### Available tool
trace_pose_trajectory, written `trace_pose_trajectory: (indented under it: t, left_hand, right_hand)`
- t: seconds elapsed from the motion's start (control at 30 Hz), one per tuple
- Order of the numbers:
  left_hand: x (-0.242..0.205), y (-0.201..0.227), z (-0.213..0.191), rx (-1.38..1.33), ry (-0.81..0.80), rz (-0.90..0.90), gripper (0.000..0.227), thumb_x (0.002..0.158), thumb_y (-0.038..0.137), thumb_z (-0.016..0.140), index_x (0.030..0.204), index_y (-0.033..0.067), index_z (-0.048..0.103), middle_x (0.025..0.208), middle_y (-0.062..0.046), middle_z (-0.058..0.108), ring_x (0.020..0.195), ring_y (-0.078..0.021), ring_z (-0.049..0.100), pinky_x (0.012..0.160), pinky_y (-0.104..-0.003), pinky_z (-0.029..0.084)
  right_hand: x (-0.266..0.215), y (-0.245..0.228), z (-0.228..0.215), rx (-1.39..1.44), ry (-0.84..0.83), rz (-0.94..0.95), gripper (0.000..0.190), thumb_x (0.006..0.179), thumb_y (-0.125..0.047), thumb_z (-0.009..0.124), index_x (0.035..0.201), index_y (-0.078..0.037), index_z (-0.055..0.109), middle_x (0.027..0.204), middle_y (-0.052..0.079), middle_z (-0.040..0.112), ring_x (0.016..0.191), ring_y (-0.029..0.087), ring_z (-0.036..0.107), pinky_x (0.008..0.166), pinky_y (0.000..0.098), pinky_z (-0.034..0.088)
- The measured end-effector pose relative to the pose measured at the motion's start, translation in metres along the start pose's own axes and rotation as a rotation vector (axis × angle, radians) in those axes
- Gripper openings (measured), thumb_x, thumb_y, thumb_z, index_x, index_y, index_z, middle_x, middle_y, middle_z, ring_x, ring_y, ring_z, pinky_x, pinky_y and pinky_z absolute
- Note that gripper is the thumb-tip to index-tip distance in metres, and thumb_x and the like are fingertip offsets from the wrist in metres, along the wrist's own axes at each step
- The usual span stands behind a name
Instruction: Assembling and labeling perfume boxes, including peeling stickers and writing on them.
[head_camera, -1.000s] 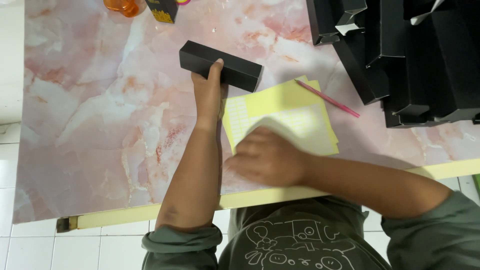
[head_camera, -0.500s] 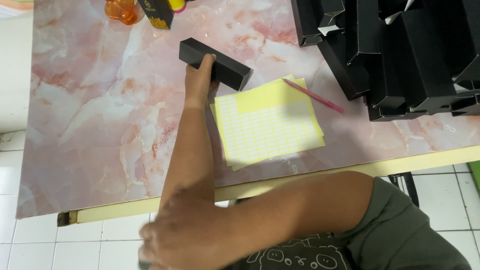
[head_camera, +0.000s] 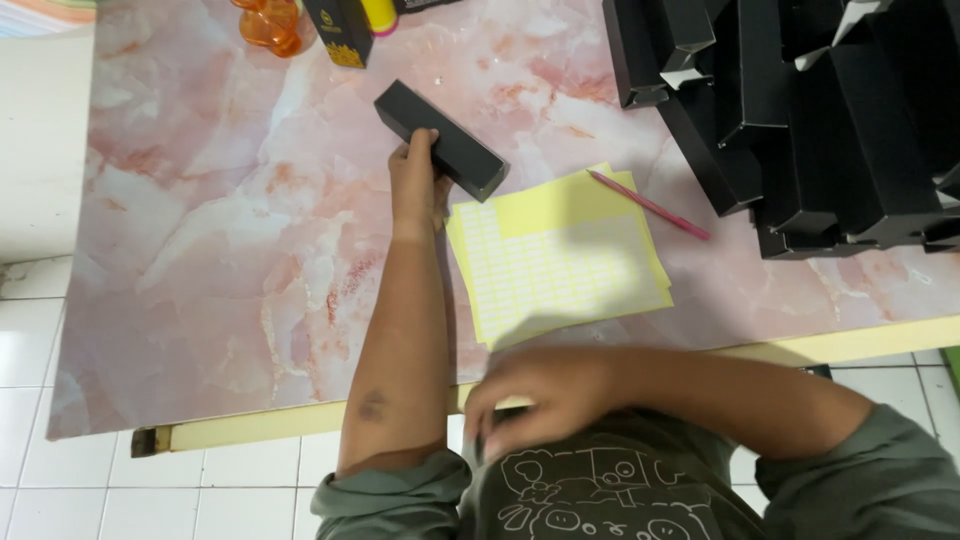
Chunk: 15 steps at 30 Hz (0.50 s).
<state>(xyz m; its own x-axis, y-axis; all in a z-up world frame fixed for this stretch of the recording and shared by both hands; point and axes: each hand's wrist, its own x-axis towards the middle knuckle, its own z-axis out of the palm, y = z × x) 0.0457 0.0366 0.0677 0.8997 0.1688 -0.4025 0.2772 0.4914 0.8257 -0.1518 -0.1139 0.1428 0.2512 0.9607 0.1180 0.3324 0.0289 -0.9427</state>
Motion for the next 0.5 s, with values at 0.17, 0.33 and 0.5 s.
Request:
trace_pose_trajectory:
  t: [0.17,0.33,0.5]
  left_hand:
    - [-0.014,0.005,0.009,0.073,0.021,0.068,0.079,0.084,0.033,0.073,0.141,-0.0071,0.036,0.117,-0.026,0.055,0.102,-0.0307,0.064,0.089,-0.039,0.061]
    - [-0.025,0.008,0.016,0.127,0.099,0.096,0.100,0.086,0.038,0.073,0.153,-0.0076,0.015,0.135,-0.037,0.049,0.122,-0.0413,0.061,0.099,-0.043,0.057]
    - [-0.021,0.001,0.016,0.415,0.026,0.233,0.098,0.098,0.039,0.062,0.151,-0.0104,-0.004,0.151,-0.044,0.026,0.138,-0.0517,0.044,0.108,-0.056,0.050]
  right_hand:
    - [-0.036,0.044,-0.092,-0.325,0.565,-0.011,0.018,0.097,-0.012,0.070,0.112,-0.001,0.072,0.099,0.022,0.074,0.101,0.043,0.072,0.089,0.0550,0.055]
    - [-0.050,0.093,-0.134,-0.426,1.019,0.102,0.017,0.099,-0.014,0.075,0.115,-0.006,0.074,0.106,0.009,0.072,0.106,0.026,0.070,0.091,0.0393,0.057]
    - [-0.048,0.111,-0.122,-0.438,1.024,0.366,0.071,0.086,-0.023,0.083,0.148,-0.014,0.050,0.145,0.017,0.045,0.125,0.037,0.058,0.101,0.0428,0.056]
